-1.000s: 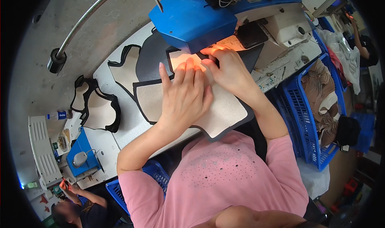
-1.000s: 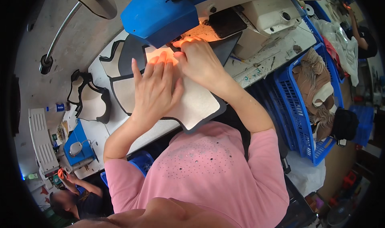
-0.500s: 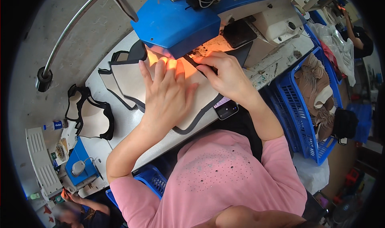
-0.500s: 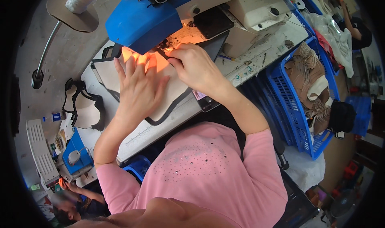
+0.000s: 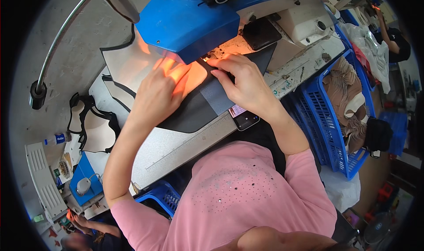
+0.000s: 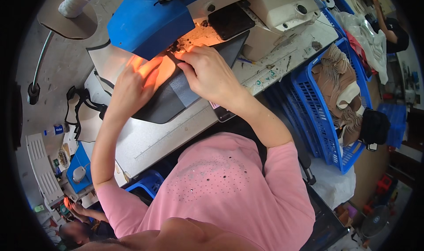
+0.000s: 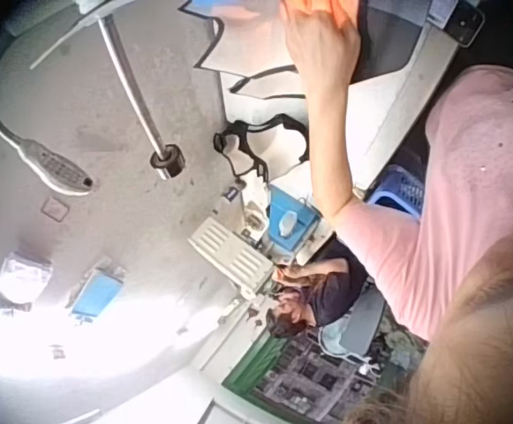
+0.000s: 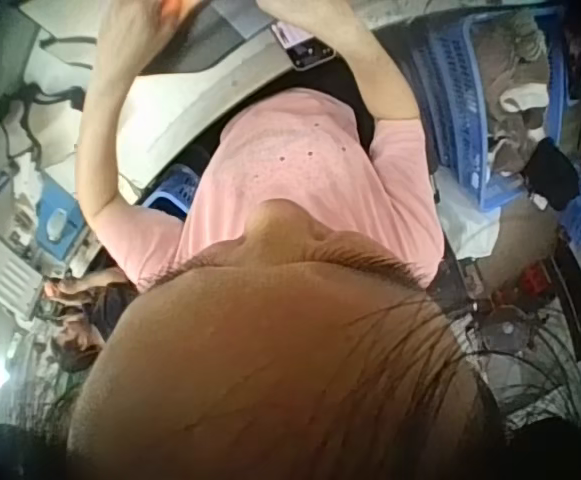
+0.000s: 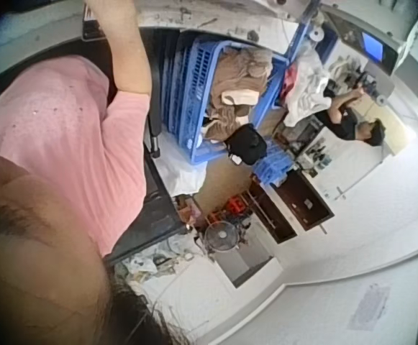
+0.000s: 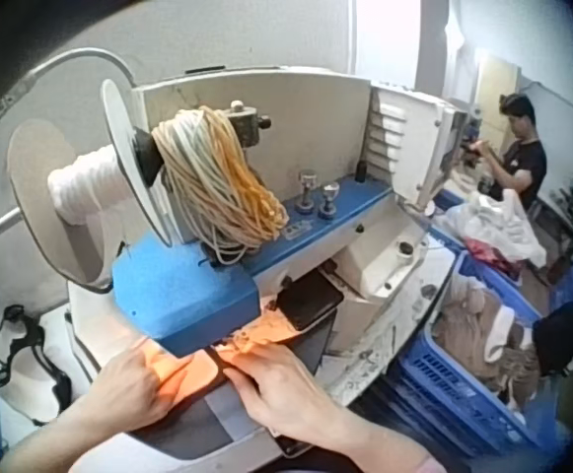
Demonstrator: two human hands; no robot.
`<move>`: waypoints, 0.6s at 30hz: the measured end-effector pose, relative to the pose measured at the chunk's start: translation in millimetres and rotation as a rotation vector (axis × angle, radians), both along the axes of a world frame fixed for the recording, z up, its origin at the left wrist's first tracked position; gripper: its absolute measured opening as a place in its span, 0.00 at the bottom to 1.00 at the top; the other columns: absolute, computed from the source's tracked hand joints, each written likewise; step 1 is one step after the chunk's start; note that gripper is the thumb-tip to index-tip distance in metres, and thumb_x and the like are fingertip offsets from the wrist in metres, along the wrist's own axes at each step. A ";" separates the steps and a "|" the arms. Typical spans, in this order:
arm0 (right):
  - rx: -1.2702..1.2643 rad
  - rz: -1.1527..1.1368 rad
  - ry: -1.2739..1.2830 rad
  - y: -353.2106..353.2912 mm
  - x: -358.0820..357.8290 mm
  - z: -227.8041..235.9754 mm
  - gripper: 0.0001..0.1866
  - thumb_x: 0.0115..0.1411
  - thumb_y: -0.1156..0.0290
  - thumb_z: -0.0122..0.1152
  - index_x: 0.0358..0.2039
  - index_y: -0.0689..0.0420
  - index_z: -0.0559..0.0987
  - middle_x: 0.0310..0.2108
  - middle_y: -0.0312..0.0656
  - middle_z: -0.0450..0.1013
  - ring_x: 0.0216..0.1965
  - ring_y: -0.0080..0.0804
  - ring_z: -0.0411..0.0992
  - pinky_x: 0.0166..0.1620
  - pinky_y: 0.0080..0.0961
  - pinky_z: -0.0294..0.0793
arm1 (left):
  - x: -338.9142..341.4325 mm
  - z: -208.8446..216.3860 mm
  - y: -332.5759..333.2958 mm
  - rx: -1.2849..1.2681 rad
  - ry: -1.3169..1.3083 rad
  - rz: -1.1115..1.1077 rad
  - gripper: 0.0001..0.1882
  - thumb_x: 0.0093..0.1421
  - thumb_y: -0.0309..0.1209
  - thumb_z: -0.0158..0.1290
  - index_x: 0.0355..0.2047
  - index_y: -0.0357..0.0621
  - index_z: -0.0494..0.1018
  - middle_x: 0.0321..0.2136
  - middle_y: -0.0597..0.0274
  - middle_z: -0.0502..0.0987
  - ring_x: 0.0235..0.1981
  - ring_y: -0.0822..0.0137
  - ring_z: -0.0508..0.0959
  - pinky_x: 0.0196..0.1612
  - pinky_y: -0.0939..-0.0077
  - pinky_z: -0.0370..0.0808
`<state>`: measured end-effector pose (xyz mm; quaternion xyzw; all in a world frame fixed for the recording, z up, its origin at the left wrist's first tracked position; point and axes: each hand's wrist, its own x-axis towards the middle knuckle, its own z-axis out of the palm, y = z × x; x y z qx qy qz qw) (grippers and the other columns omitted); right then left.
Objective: The person uses a sewing machine to stitch black elastic bands onto the edges of beige fabric mask pieces. They handle the items one at a time, guiding them through the machine and stacking the finished masks on the table. Towards the end, they gather the stack of completed masks and secure them with a rubber band.
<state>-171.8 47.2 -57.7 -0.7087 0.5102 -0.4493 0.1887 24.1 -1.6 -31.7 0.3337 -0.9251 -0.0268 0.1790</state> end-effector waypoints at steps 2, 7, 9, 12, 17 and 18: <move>-0.001 0.004 0.015 1.1 -0.9 -0.1 0.09 0.51 0.77 0.57 0.34 0.64 0.77 0.25 0.47 0.70 0.28 0.42 0.69 0.34 0.30 0.68 | 2.9 2.5 -5.8 0.040 -0.010 -0.006 0.11 0.51 0.27 0.52 0.36 0.41 0.75 0.33 0.54 0.72 0.36 0.54 0.72 0.37 0.65 0.72; -0.026 0.007 0.039 3.4 -4.3 -0.7 0.08 0.51 0.78 0.57 0.33 0.63 0.78 0.26 0.46 0.71 0.29 0.41 0.70 0.33 0.30 0.69 | 2.1 10.0 -9.8 0.074 -0.034 0.007 0.09 0.52 0.27 0.52 0.34 0.41 0.76 0.30 0.56 0.71 0.35 0.57 0.72 0.36 0.66 0.72; -0.038 0.010 0.031 3.6 -4.2 -1.2 0.08 0.51 0.78 0.57 0.33 0.63 0.78 0.26 0.46 0.72 0.30 0.41 0.70 0.33 0.30 0.69 | 0.0 10.3 -4.6 0.048 -0.043 0.039 0.09 0.52 0.26 0.52 0.34 0.42 0.76 0.32 0.55 0.71 0.36 0.55 0.72 0.37 0.65 0.72; -0.037 0.019 -0.002 3.3 -2.6 -1.2 0.06 0.50 0.77 0.56 0.29 0.65 0.77 0.25 0.47 0.71 0.30 0.43 0.69 0.36 0.33 0.68 | -4.4 9.9 7.5 -0.014 -0.047 0.081 0.11 0.53 0.26 0.50 0.37 0.41 0.74 0.33 0.53 0.71 0.38 0.52 0.71 0.39 0.64 0.72; -0.043 0.046 -0.036 3.6 -1.8 -0.2 0.06 0.50 0.77 0.56 0.28 0.64 0.78 0.25 0.46 0.71 0.30 0.41 0.69 0.36 0.33 0.68 | -19.7 13.4 35.3 0.054 -0.068 0.145 0.15 0.54 0.25 0.48 0.43 0.34 0.68 0.43 0.41 0.69 0.42 0.45 0.70 0.45 0.60 0.68; -0.038 0.077 -0.015 4.1 -3.6 2.1 0.06 0.50 0.77 0.57 0.29 0.63 0.78 0.26 0.45 0.72 0.30 0.40 0.70 0.36 0.31 0.69 | -22.0 16.2 38.7 0.075 -0.088 0.124 0.14 0.54 0.26 0.46 0.39 0.28 0.68 0.41 0.34 0.69 0.43 0.43 0.69 0.46 0.60 0.69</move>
